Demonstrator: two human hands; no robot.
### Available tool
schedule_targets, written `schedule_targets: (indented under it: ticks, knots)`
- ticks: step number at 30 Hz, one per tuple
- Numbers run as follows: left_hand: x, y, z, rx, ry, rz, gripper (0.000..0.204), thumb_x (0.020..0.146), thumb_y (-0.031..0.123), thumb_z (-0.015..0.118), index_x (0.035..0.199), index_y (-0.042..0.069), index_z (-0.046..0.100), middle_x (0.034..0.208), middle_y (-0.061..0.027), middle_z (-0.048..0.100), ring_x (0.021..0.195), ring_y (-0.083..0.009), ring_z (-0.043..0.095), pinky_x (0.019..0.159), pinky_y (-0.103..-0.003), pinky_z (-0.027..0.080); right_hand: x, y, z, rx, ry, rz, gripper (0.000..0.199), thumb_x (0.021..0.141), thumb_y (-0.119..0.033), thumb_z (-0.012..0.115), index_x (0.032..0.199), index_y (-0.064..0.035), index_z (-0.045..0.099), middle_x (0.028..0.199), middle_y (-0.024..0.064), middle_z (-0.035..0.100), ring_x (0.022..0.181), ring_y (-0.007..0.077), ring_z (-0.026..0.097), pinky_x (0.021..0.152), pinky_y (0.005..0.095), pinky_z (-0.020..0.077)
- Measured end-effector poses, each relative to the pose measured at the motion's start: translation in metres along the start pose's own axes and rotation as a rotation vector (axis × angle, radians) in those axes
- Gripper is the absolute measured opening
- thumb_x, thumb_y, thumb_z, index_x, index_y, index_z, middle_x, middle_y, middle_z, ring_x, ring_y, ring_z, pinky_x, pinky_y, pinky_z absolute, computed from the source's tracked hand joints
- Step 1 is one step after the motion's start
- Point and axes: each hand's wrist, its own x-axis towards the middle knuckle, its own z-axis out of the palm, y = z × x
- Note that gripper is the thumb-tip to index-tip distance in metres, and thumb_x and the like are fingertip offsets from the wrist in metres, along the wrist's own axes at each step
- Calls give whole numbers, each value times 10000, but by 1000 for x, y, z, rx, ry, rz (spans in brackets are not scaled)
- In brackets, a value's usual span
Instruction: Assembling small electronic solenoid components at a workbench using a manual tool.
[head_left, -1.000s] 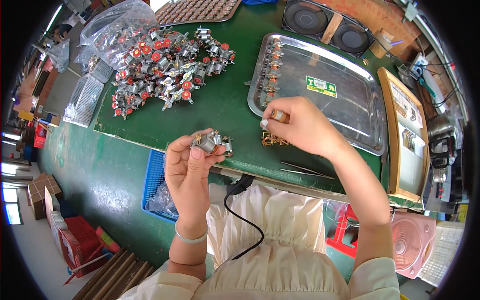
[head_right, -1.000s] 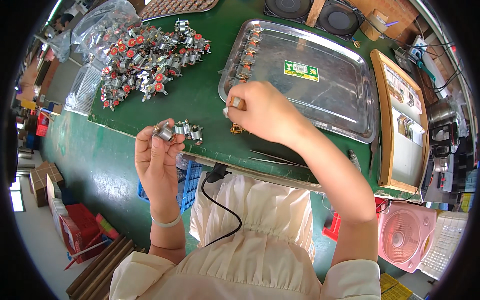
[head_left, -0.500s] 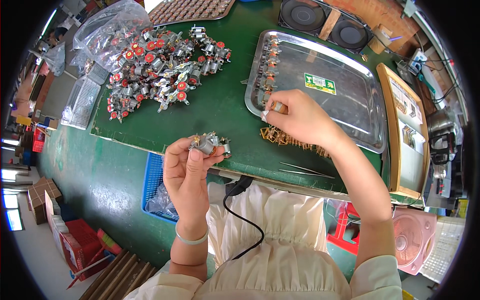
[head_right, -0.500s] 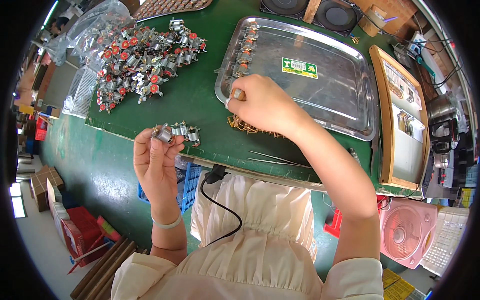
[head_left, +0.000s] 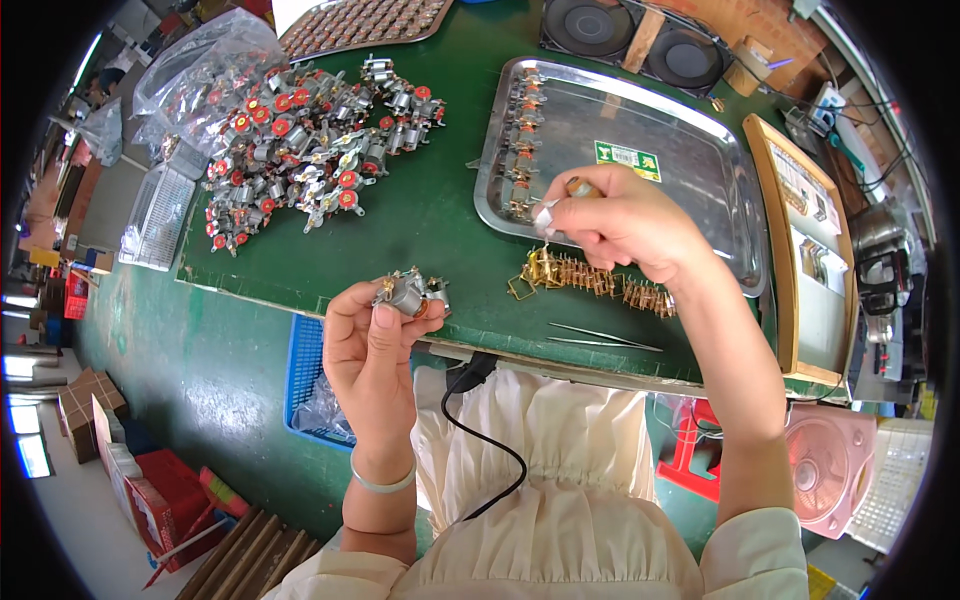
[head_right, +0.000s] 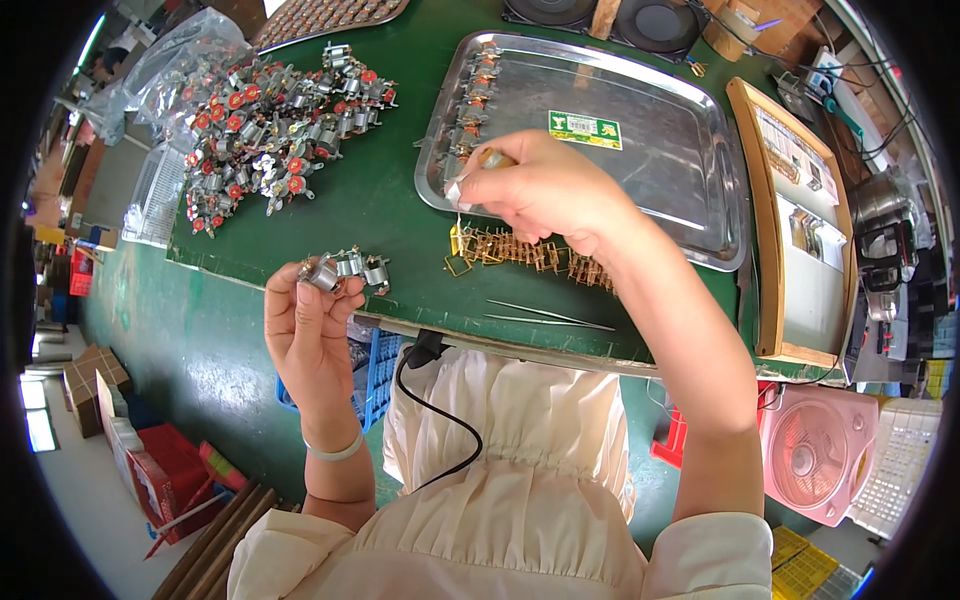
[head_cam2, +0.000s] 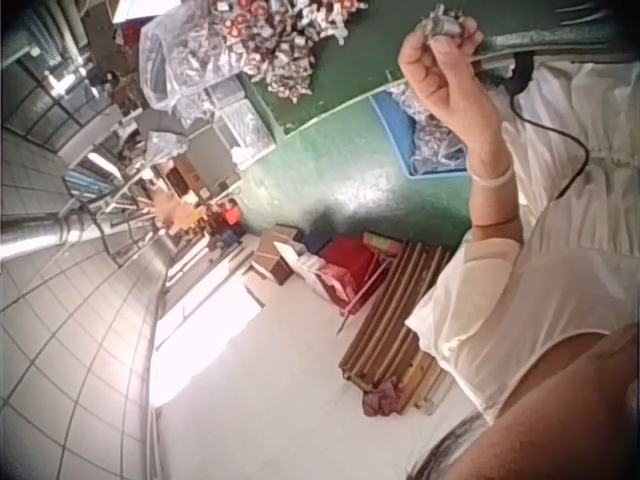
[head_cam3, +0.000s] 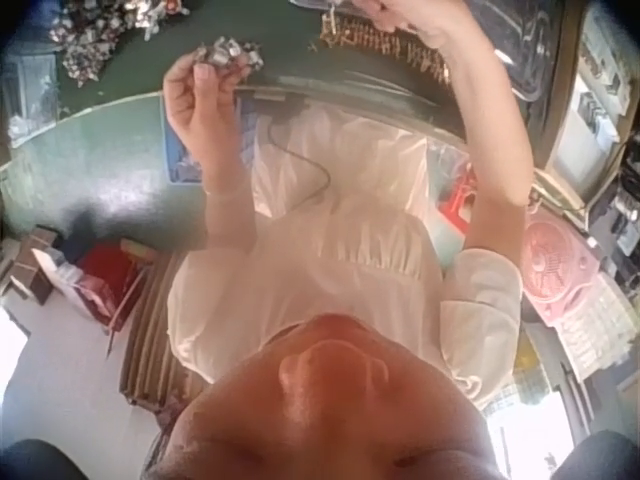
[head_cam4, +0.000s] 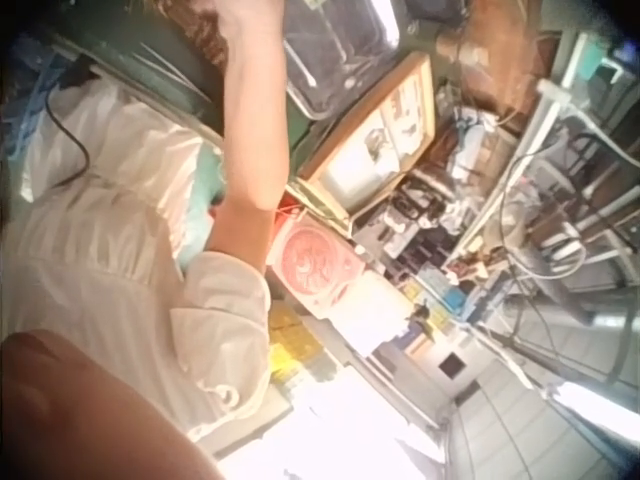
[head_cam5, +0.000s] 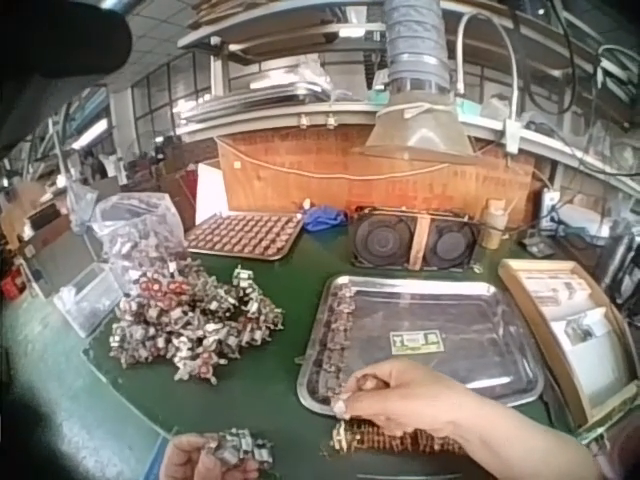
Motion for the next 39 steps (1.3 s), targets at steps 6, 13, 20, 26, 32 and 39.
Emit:
schedule_targets:
  ticks: [6, 13, 20, 26, 32, 39]
  knots:
    - [0, -3, 1, -1, 3, -4, 164, 885, 74, 472, 1021, -18, 468, 979, -147, 572, 780, -256, 623, 661, -320, 543, -58, -3, -39, -208, 279, -102, 134, 753, -161, 604, 760, -32, 566, 464, -35, 396, 372, 41, 310, 356, 209, 220]
    - [1, -12, 20, 50, -62, -18, 176, 882, 85, 482, 1021, -23, 471, 924, -124, 574, 757, -237, 624, 650, -308, 541, -113, 41, -80, -577, 532, -12, 161, 747, -153, 592, 727, 4, 564, 511, -4, 453, 494, 52, 388, 452, 240, 310]
    - [-6, -16, 45, 105, -148, -28, 185, 882, 90, 482, 1018, -34, 471, 904, -126, 579, 741, -232, 626, 644, -309, 541, -112, 70, -78, -875, 638, -89, 194, 758, -156, 610, 723, 17, 530, 484, 37, 377, 489, 84, 351, 445, 269, 301]
    - [-9, -15, 51, 140, -165, -59, 198, 873, 101, 503, 1008, -41, 479, 904, -138, 582, 730, -229, 628, 629, -310, 545, -130, 64, -71, -743, 654, -312, 204, 697, -110, 635, 837, -10, 525, 676, 137, 563, 630, 260, 602, 564, 344, 455]
    - [-10, -18, 68, 186, -214, -106, 202, 859, 119, 536, 975, -42, 500, 900, -140, 580, 726, -226, 626, 634, -313, 543, -131, 84, -54, -1245, 567, -506, 443, 639, -51, 634, 1038, -41, 444, 812, 111, 549, 569, 267, 572, 511, 358, 463]
    - [-14, -25, 77, 157, -317, -214, 165, 842, 48, 544, 980, -38, 514, 917, -123, 571, 757, -232, 625, 657, -315, 545, -125, 85, -55, -1305, 584, -525, 477, 634, -26, 620, 1070, -30, 427, 812, 117, 553, 554, 273, 561, 494, 354, 458]
